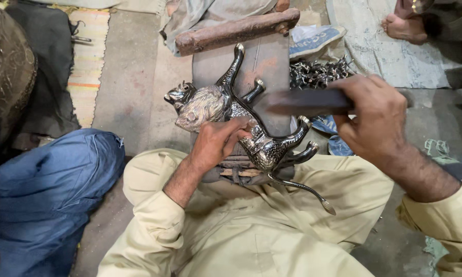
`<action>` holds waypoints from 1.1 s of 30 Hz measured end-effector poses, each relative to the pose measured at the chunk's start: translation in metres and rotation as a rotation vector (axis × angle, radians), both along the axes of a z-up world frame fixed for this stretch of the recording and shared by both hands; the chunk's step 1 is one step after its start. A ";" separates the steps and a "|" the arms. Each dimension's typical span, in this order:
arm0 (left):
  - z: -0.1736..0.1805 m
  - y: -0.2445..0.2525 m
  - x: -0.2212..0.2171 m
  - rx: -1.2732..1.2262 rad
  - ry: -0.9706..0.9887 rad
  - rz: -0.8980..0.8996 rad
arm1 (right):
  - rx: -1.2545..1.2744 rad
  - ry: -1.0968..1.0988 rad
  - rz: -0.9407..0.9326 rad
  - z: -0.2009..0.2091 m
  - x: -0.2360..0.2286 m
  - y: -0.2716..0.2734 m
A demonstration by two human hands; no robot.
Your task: The person hammers a metal lion figurine using a chisel and a wooden mallet while seated on the floor. They repeatedly reposition the figurine to work on different areas of its body.
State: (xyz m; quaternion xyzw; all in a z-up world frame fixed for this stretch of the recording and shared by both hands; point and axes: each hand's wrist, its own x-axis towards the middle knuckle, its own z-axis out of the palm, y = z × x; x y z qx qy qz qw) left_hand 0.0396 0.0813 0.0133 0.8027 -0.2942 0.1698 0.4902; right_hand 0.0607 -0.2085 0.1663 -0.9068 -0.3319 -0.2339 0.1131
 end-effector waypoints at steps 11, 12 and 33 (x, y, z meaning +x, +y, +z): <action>-0.004 0.003 -0.002 -0.051 0.007 -0.008 | -0.270 0.128 -0.128 -0.011 -0.014 -0.006; 0.000 0.003 0.004 -0.103 0.040 -0.004 | -0.235 0.200 -0.142 -0.012 -0.013 -0.010; 0.023 0.009 0.034 0.297 0.073 -0.211 | 0.006 0.107 -0.230 -0.051 -0.044 -0.019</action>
